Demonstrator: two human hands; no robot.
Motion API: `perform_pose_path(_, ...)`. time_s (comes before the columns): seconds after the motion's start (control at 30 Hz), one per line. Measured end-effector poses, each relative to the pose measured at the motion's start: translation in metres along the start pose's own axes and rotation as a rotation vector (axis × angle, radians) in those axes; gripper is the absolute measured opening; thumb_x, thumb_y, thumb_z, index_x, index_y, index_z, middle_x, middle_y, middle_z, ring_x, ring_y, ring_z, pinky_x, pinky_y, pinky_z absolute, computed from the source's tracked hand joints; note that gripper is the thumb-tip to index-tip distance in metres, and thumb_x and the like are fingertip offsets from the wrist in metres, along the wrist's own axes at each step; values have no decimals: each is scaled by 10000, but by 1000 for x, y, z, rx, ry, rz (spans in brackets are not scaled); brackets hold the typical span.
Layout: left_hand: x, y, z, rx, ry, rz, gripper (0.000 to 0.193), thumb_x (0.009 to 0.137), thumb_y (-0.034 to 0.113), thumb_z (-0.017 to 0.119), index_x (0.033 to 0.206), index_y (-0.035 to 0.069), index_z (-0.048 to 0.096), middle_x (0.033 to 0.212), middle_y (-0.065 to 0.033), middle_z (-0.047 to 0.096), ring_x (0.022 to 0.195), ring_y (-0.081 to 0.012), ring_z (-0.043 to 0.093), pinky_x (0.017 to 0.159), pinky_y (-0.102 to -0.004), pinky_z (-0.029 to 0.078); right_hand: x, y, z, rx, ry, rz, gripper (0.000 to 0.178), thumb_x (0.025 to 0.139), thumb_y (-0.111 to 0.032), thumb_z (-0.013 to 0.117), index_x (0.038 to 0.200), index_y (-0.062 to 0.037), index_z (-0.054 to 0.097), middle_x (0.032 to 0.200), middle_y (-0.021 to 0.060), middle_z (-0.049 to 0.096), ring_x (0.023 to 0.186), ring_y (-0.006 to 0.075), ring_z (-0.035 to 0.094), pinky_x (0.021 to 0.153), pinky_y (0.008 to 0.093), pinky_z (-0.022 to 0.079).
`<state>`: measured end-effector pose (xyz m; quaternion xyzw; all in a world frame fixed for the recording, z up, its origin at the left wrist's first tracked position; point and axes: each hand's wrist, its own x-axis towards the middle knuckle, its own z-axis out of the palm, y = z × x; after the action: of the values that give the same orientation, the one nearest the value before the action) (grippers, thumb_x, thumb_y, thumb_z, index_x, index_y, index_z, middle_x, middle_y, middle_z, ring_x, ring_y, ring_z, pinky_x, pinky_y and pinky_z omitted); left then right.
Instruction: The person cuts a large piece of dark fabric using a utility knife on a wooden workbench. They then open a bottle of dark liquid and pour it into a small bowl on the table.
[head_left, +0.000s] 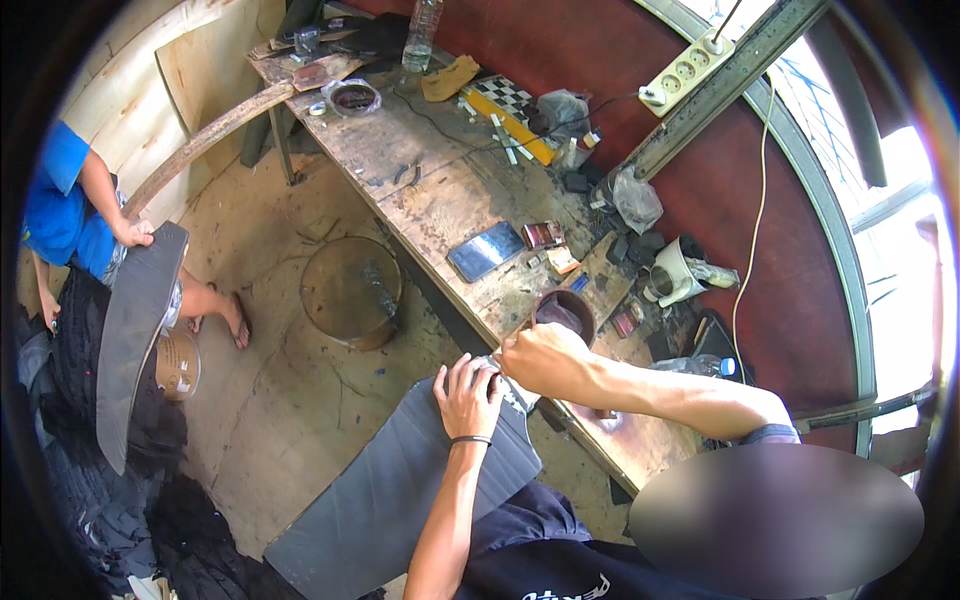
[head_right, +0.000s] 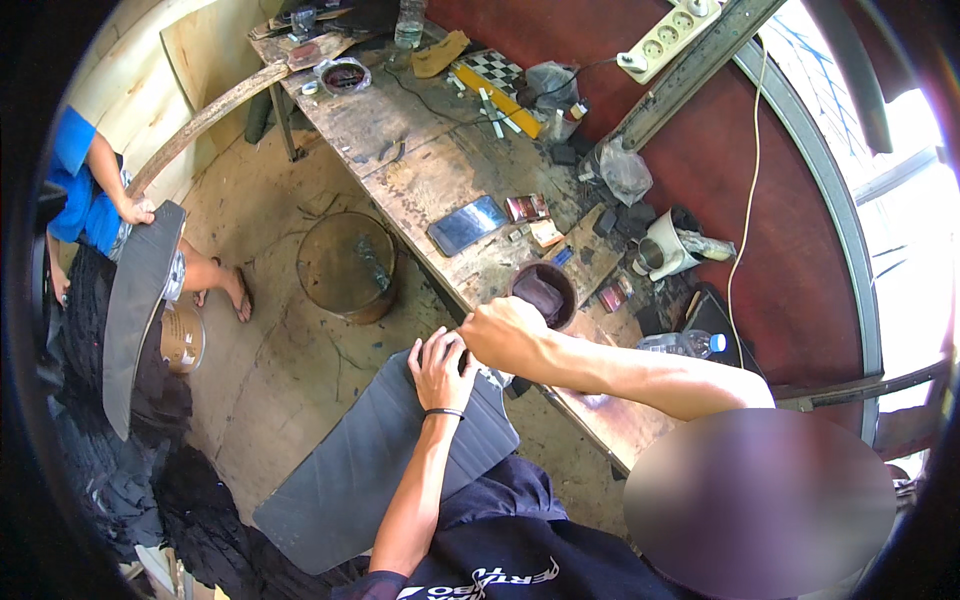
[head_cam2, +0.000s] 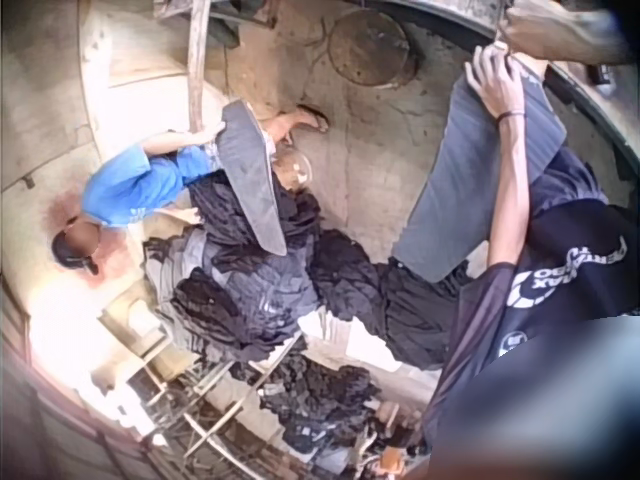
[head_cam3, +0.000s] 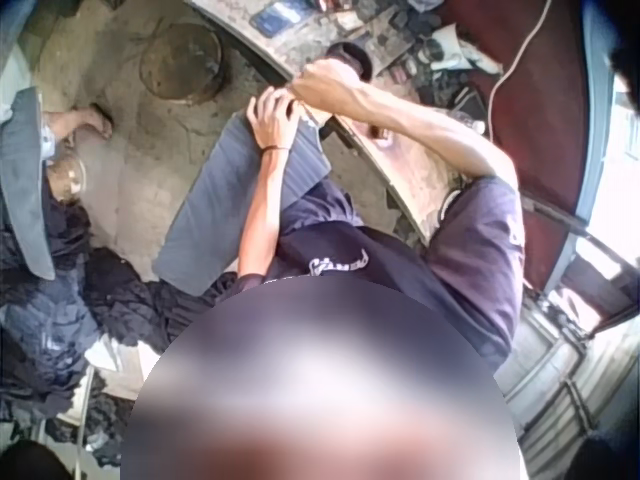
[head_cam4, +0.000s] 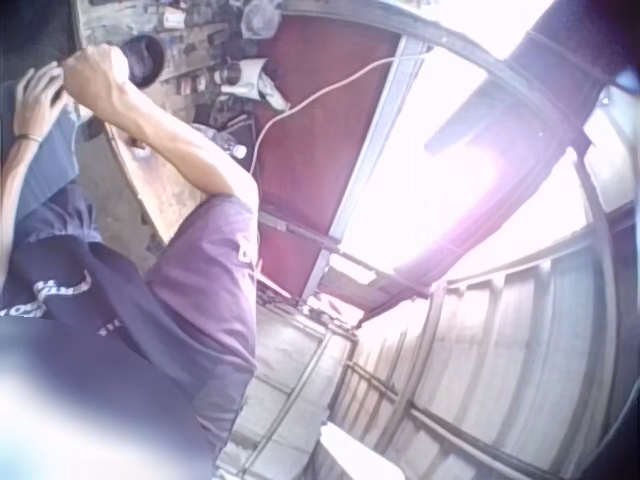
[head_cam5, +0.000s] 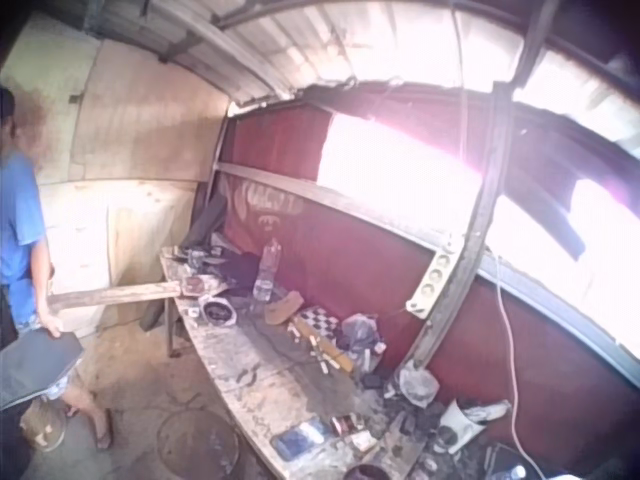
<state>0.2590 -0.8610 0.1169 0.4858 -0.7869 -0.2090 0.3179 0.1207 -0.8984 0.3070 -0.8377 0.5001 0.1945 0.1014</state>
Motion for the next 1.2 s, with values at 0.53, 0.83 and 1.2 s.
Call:
perform_pose_path(0.53,2,1,-1,5,19,-17,162,881,246,778,1034,220,728,1207,40,699,1334,-192,596,1194,-539,356,-1,-3,0,-13,102,-57,104,828,-117,711,840,-31,770,745,156,749,649,294,753,538,410,591)
perform_pose_path(0.83,2,1,0,-31,48,-12,161,880,240,786,1022,211,716,1198,40,695,1316,-202,607,1191,-533,352,-9,-1,-5,-158,176,-118,93,824,-60,710,885,6,735,761,159,705,730,323,737,590,398,576)
perform_pose_path(1.2,1,2,0,-6,27,-16,178,904,244,758,1077,214,735,1224,19,698,1332,-198,595,1201,-540,350,8,-4,-13,-36,-191,32,236,827,-179,748,968,8,725,960,247,724,768,344,768,628,405,608)
